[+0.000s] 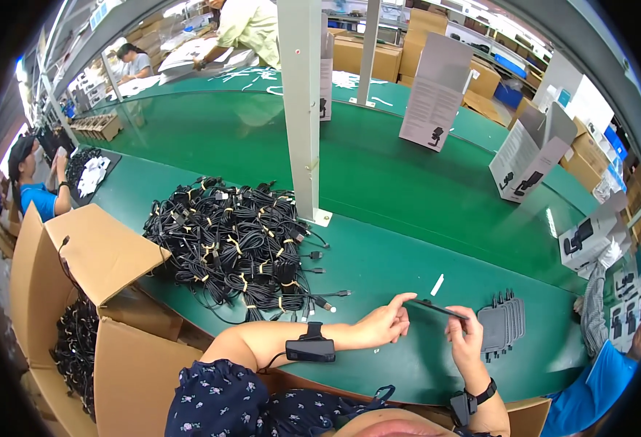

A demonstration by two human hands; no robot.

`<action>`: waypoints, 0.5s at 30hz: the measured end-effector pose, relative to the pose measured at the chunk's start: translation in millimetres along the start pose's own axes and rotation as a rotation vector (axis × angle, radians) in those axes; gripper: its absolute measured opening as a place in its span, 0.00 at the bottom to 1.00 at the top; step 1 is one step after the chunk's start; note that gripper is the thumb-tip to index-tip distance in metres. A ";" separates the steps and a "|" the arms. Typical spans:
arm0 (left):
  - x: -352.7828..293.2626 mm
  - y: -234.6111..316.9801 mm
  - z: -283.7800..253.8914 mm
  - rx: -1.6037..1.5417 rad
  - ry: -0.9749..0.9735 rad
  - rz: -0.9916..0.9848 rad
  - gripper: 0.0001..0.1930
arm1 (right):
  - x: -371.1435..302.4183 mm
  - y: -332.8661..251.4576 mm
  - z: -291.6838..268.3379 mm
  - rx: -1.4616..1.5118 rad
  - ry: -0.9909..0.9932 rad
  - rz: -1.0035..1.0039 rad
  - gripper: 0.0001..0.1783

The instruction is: The person picks up a cable and a base, connects them, and places the assembly into a box. They then take another base plate, peel off a backing, and place it into the box before closing the lid.

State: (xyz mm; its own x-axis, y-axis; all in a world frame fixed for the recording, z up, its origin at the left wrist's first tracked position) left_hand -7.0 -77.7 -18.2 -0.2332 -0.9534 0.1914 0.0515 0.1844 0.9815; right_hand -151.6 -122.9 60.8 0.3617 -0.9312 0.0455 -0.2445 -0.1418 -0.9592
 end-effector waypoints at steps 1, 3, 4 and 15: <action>0.4 -0.7 -0.2 0.007 -0.005 0.010 0.30 | 0.5 2.3 6.3 -0.118 -0.052 0.022 0.12; 0.8 -0.8 0.0 0.014 -0.010 0.019 0.30 | 0.1 5.0 13.3 -0.235 -0.104 0.045 0.13; 1.6 0.0 0.0 0.009 -0.012 0.024 0.30 | -0.5 7.5 17.4 -0.300 -0.131 0.068 0.15; 2.3 -0.9 2.4 0.014 -0.030 0.075 0.28 | 1.3 12.4 1.0 -0.051 -0.019 0.066 0.06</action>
Point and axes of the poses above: each hand's wrist, its own x-axis towards the middle knuckle, its own z-axis out of the palm, y = z × x, the point moved 9 cm from there along x, towards the middle knuckle, and after that the axes turned 12 degrees about z, right-handed, at the moved point
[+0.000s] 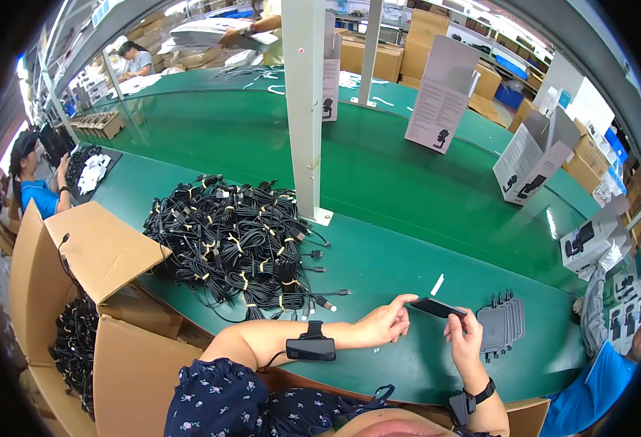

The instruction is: The person picks up a cable and a base, connects them, and places the assembly into a box. They then take another base plate, peel off a backing, and place it into the box before closing the lid.

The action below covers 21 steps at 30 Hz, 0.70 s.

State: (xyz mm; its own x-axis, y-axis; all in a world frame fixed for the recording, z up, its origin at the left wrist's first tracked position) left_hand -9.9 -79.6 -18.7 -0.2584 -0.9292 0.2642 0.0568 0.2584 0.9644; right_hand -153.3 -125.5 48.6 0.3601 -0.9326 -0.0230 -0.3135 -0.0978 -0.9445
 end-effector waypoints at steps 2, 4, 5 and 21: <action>1.0 2.2 0.5 -0.003 -0.006 -0.013 0.27 | -0.3 -0.4 -3.0 0.014 0.025 0.000 0.08; 1.4 0.7 0.5 -0.005 -0.006 -0.013 0.27 | -0.3 0.7 -8.5 0.077 0.056 -0.012 0.08; 1.3 0.4 -0.1 -0.007 -0.003 -0.013 0.27 | -1.0 -0.6 -9.7 0.104 0.058 -0.031 0.07; -0.1 2.3 -2.0 0.031 -0.014 -0.076 0.31 | -5.4 -6.2 27.5 -0.341 -0.160 -0.068 0.14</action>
Point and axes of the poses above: each hand's wrist, its own x-axis towards the middle knuckle, its own z-axis out of the palm, y = z × x, the point moved 9 cm from there along x, towards the middle knuckle, and after that the axes turned 12 degrees about z, right-handed, at the moved point
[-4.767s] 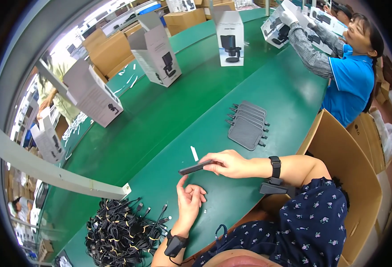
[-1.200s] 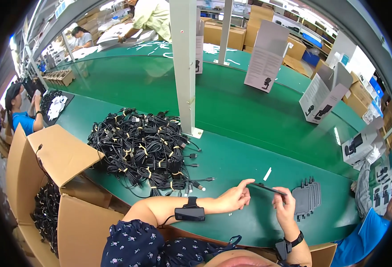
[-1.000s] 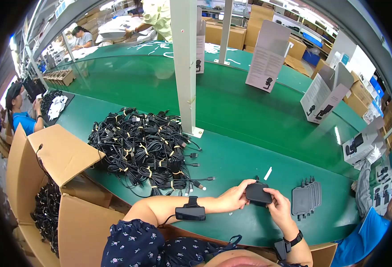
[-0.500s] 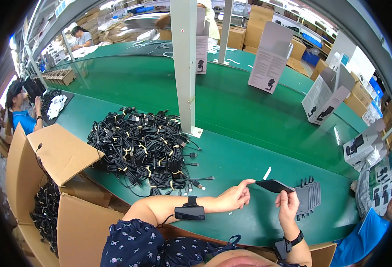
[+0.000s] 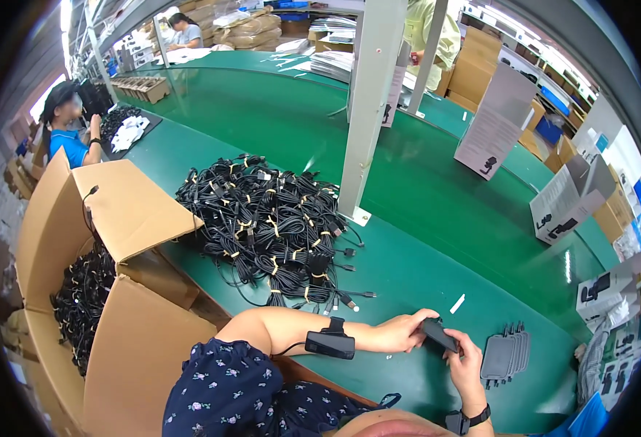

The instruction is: The person picks up a cable and a base, connects them, and places the assembly into a box. They then take another base plate, peel off a backing, and place it into the box before closing the lid.

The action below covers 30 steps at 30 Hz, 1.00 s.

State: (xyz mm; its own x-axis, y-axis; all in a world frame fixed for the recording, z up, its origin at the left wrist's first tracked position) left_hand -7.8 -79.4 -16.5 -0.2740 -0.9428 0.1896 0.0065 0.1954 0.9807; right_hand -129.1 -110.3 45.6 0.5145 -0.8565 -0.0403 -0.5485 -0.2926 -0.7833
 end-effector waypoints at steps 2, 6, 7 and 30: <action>-0.2 -0.2 2.1 0.012 -0.015 0.005 0.30 | 2.1 3.4 -1.9 0.034 0.015 0.009 0.13; 0.5 3.8 1.9 0.046 0.002 0.053 0.26 | 0.5 4.8 -13.3 0.190 0.069 0.034 0.08; 1.2 5.6 -0.5 0.052 0.025 0.079 0.25 | 0.9 6.5 -15.7 0.246 0.087 0.030 0.08; 0.9 -3.5 -0.1 0.021 -0.008 -0.017 0.26 | 3.4 12.6 -6.2 -0.098 0.032 0.116 0.05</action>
Point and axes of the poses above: each hand's wrist, its own x-axis towards the middle knuckle, its own z-axis out of the palm, y = z × x, the point moved 9 cm from there along x, towards the middle knuckle, and after that the axes turned 12 degrees about z, right-handed, at the moved point
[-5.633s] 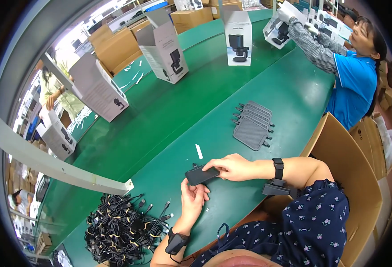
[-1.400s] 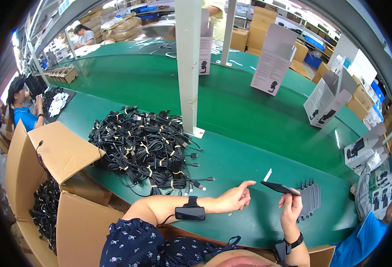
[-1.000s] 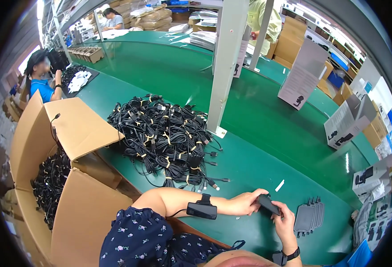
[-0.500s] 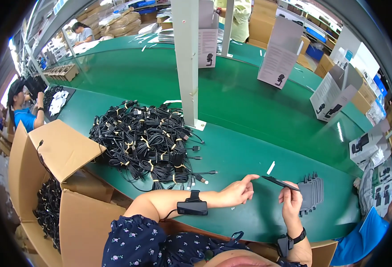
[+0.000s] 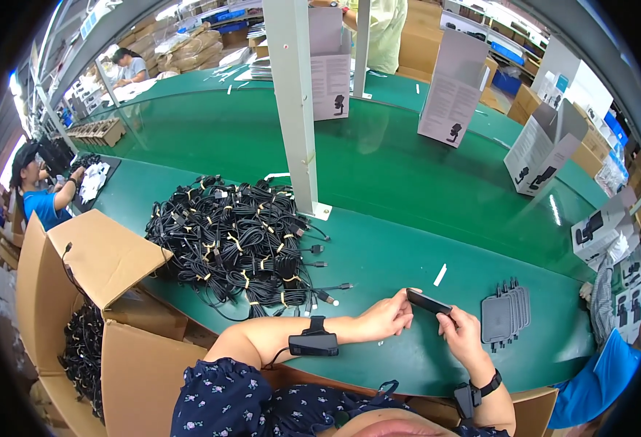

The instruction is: The person picks up a cable and a base, connects them, and places the assembly into a box. They then take another base plate, peel off a backing, and place it into the box before closing the lid.

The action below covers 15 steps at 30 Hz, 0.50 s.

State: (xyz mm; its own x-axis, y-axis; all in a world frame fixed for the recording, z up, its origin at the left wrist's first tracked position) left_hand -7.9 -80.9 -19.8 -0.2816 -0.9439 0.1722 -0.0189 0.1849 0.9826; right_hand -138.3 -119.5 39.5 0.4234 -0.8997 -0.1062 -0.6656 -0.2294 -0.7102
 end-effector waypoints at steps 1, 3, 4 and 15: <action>-1.0 -1.7 -0.2 0.002 0.000 0.001 0.26 | 0.0 2.7 -0.2 0.043 0.005 -0.019 0.05; -2.6 -3.1 -1.7 0.027 0.012 0.045 0.26 | -0.8 -0.1 -1.2 0.087 0.011 -0.040 0.06; -2.0 -1.8 -1.7 0.026 0.011 0.046 0.26 | -2.5 -4.7 -8.7 0.210 0.048 -0.063 0.08; -1.1 -7.0 -2.5 -0.011 0.023 0.078 0.13 | -1.1 -17.0 -11.3 -0.145 0.162 -0.098 0.09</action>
State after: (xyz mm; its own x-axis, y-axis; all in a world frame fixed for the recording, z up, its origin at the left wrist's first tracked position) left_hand -5.1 -81.9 -26.7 -0.2593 -0.9330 0.2497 0.0123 0.2554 0.9668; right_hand -134.4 -118.8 59.6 0.3941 -0.9156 0.0793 -0.7125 -0.3588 -0.6030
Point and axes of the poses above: each hand's wrist, its own x-axis towards the middle knuckle, its own z-axis out of the palm, y = z × x, the point moved 9 cm from there along x, towards the middle knuckle, and after that the axes turned 12 degrees about z, right-handed, at the moved point
